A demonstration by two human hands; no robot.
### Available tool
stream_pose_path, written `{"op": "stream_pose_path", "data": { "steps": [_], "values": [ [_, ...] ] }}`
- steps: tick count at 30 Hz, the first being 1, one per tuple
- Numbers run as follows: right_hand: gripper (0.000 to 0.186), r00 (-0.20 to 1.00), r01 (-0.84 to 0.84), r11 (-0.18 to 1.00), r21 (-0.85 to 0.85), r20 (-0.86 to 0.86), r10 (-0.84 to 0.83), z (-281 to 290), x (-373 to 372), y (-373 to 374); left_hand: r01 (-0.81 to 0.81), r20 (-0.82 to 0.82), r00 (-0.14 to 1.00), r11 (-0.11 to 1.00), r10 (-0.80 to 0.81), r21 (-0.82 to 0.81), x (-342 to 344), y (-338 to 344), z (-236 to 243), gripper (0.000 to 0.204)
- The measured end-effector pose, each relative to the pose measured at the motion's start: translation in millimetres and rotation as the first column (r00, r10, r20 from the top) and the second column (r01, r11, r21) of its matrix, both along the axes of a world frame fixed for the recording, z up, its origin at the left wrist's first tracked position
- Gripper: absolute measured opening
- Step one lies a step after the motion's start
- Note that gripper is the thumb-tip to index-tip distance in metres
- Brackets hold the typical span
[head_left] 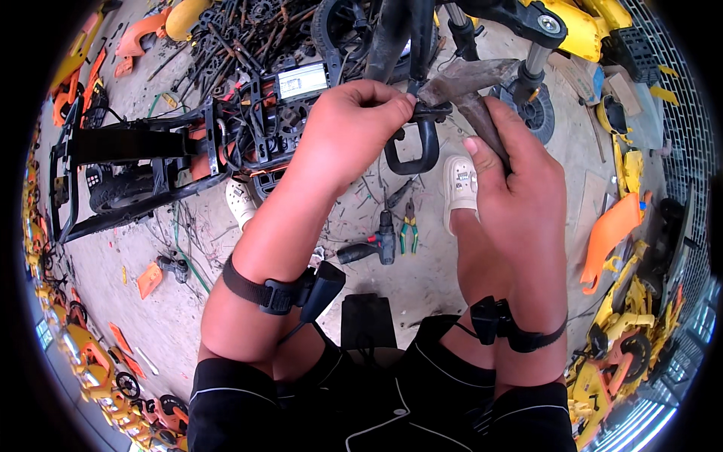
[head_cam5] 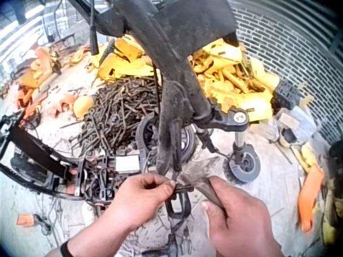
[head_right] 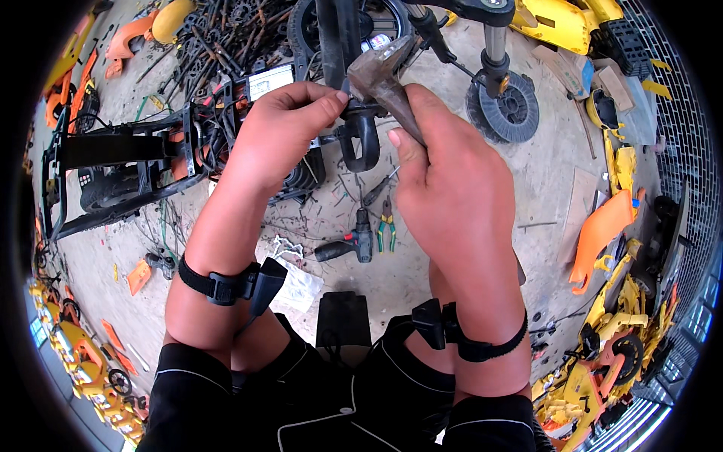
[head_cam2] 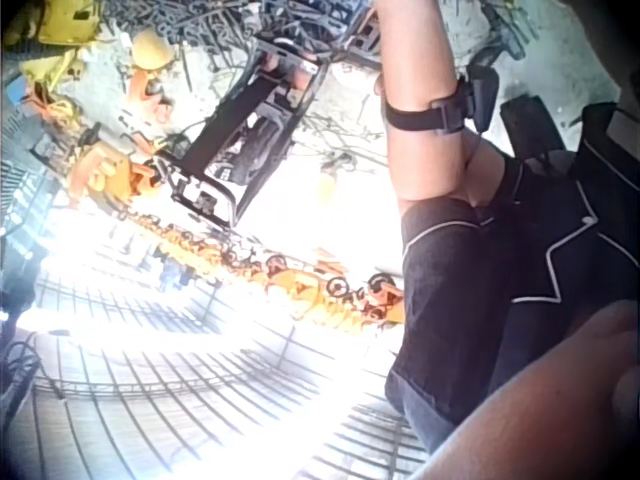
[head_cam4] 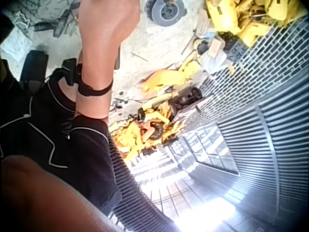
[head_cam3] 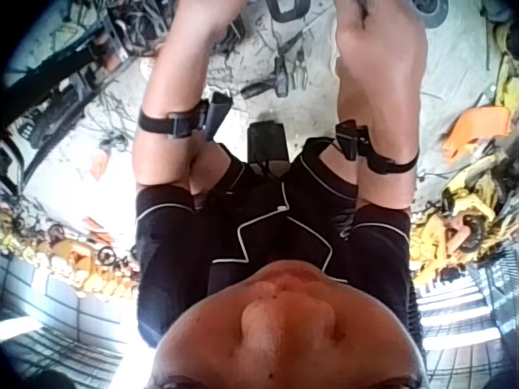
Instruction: The person twists a wire connector with their hands and then uses a hammer to tap a metal bracket on a motorcycle frame.
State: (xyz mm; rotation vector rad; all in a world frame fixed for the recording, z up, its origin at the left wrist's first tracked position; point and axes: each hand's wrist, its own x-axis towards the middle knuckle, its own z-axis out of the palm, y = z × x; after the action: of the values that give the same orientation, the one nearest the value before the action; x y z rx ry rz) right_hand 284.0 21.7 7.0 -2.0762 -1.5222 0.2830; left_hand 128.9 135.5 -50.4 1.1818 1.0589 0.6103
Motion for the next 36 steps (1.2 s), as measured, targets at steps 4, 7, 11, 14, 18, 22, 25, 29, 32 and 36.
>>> {"op": "stream_pose_path", "data": {
  "steps": [4, 7, 11, 14, 18, 22, 25, 29, 32, 36],
  "values": [
    [0.041, 0.999, 0.011, 1.000, 0.017, -0.037, -0.010, -1, 1, 0, -0.003, -0.013, 1.000, 1.000, 0.003, -0.014, 3, -1, -1, 0.022],
    [0.041, 0.996, 0.046, 0.998, 0.048, -0.078, -0.042, 2, -1, 0, -0.015, -0.028, 1.000, 0.999, 0.014, -0.031, 4, -2, 0, 0.022],
    [0.039, 0.999, 0.039, 0.997, 0.073, 0.008, -0.040, -4, -5, 0, -0.012, -0.029, 1.000, 1.000, 0.011, -0.028, 4, 0, 0, 0.021],
    [0.039, 0.998, 0.064, 0.998, 0.023, -0.014, -0.063, -3, -7, 2, -0.023, -0.028, 0.999, 0.999, 0.022, -0.035, 4, -1, -3, 0.020],
    [0.039, 0.993, 0.077, 0.957, 0.280, -0.111, -0.048, -7, -6, 3, -0.025, -0.058, 0.998, 1.000, 0.025, -0.015, 6, -2, 1, 0.021],
    [0.040, 0.995, 0.102, 0.994, -0.025, 0.018, -0.101, 0, -11, 2, -0.019, -0.071, 0.997, 1.000, 0.018, -0.005, 5, -1, 1, 0.022],
    [0.037, 0.998, 0.064, 0.980, 0.188, -0.010, -0.064, -6, -7, 2, -0.010, -0.085, 0.996, 1.000, 0.010, -0.004, 6, -2, 3, 0.022],
    [0.037, 0.996, 0.067, 0.996, 0.059, 0.055, -0.070, -2, -9, 4, -0.014, -0.076, 0.997, 1.000, 0.014, 0.002, 5, -2, 1, 0.022],
    [0.038, 0.996, 0.083, 0.994, 0.065, 0.022, -0.085, 3, -10, 3, -0.031, -0.093, 0.995, 0.999, 0.032, 0.015, 6, -2, 2, 0.023],
    [0.037, 0.994, 0.084, 0.996, 0.024, 0.073, -0.086, -2, -12, 3, -0.024, -0.074, 0.997, 1.000, 0.025, 0.015, 7, -2, 3, 0.023]
  ]
}}
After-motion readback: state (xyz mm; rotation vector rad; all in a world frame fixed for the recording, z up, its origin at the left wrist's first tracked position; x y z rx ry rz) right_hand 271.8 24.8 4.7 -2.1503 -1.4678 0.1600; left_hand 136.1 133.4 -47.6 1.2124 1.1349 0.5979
